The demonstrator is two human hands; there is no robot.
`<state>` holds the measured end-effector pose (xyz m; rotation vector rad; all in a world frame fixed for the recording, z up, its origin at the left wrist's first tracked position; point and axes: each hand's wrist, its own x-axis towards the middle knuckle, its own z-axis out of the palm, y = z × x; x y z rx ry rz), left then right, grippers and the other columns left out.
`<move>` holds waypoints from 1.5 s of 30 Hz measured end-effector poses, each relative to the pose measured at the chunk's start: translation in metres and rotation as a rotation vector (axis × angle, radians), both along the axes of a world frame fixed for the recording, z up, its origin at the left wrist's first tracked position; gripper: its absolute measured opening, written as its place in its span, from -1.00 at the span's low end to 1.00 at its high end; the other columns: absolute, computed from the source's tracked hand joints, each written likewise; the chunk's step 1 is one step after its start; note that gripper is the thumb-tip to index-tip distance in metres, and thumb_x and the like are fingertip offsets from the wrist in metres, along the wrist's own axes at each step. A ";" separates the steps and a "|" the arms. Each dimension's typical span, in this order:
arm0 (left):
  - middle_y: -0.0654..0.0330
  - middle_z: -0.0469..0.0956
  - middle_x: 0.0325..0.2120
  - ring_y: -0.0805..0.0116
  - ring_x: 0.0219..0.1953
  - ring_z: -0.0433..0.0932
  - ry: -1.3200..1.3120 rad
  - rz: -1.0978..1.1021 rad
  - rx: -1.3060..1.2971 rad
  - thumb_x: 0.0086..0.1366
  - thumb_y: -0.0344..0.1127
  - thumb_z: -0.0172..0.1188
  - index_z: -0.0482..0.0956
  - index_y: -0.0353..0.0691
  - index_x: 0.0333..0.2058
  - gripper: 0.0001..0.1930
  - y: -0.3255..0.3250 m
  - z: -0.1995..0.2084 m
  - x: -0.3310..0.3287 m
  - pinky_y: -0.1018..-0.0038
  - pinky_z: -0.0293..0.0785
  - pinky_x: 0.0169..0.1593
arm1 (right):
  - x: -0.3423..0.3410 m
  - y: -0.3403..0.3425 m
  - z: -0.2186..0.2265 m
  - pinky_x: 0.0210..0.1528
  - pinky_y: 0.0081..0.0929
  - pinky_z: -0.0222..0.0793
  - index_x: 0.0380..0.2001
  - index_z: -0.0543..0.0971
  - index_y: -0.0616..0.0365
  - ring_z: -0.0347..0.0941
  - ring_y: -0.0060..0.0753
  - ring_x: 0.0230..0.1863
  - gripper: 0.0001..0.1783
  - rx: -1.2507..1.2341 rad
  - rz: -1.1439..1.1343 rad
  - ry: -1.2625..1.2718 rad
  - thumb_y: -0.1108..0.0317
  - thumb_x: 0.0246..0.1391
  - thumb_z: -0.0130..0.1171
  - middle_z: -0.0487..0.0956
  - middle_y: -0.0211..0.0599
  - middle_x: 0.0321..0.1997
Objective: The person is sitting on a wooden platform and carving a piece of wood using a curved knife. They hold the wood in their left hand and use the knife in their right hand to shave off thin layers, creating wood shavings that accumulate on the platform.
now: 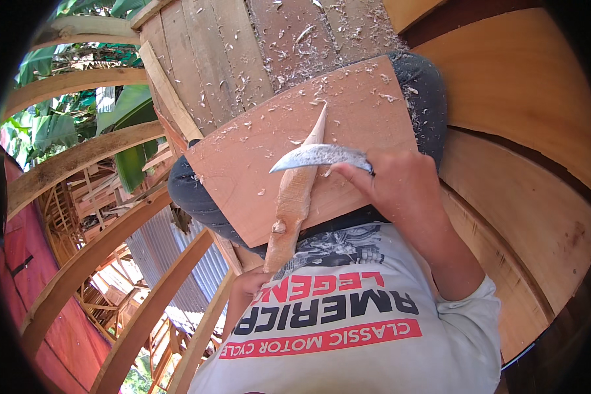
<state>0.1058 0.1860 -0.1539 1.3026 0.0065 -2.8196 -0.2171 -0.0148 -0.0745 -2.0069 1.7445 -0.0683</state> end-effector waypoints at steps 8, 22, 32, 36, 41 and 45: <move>0.15 0.42 0.07 0.40 0.05 0.43 0.031 0.070 -0.035 0.34 -0.28 0.08 0.27 -0.38 0.19 -0.50 0.024 -0.013 0.008 0.51 0.34 0.11 | 0.013 0.007 -0.023 -0.57 -0.26 0.40 -0.62 0.63 0.14 0.53 -0.10 -0.61 -0.32 0.082 0.054 0.093 -0.35 -0.05 0.08 0.53 -0.12 -0.68; 0.10 0.49 -0.01 0.37 0.02 0.46 -0.011 0.038 0.019 0.31 -0.20 0.13 0.34 -0.41 0.14 -0.49 0.013 -0.014 -0.002 0.50 0.36 0.07 | 0.008 -0.002 -0.031 -0.53 -0.26 0.43 -0.57 0.64 0.14 0.55 -0.07 -0.57 -0.31 -0.069 0.050 0.185 -0.37 -0.06 0.08 0.53 -0.09 -0.67; 0.13 0.45 0.05 0.39 0.03 0.45 0.088 0.061 0.007 0.31 -0.26 0.13 0.31 -0.35 0.17 -0.49 0.024 -0.029 0.008 0.51 0.37 0.07 | -0.013 -0.019 0.008 -0.47 -0.17 0.41 -0.59 0.59 0.27 0.51 0.11 -0.51 -0.35 -0.003 -0.113 0.099 -0.21 0.09 0.07 0.51 0.08 -0.62; 0.15 0.44 0.06 0.43 0.02 0.44 0.045 0.047 0.053 0.32 -0.28 0.11 0.29 -0.36 0.18 -0.50 0.013 -0.015 0.006 0.52 0.36 0.07 | 0.012 0.010 -0.021 -0.48 -0.15 0.43 -0.58 0.62 0.24 0.52 0.07 -0.54 -0.36 0.079 0.028 0.081 -0.22 0.08 0.06 0.52 0.07 -0.62; 0.14 0.38 0.11 0.42 0.09 0.38 0.015 -0.048 -0.028 0.32 -0.28 0.10 0.22 -0.37 0.21 -0.46 0.018 -0.010 0.009 0.52 0.30 0.14 | -0.021 -0.026 -0.026 -0.49 -0.16 0.44 -0.60 0.61 0.27 0.54 0.06 -0.53 -0.32 -0.020 -0.237 0.232 -0.23 0.09 0.04 0.52 0.10 -0.63; 0.14 0.32 0.16 0.41 0.16 0.29 0.042 -0.055 -0.072 0.32 -0.26 0.09 0.18 -0.39 0.23 -0.42 0.009 -0.007 0.005 0.50 0.21 0.20 | -0.029 -0.032 0.001 -0.50 -0.16 0.43 -0.63 0.59 0.27 0.53 0.07 -0.54 -0.35 0.072 -0.201 0.178 -0.20 0.07 0.09 0.51 0.10 -0.63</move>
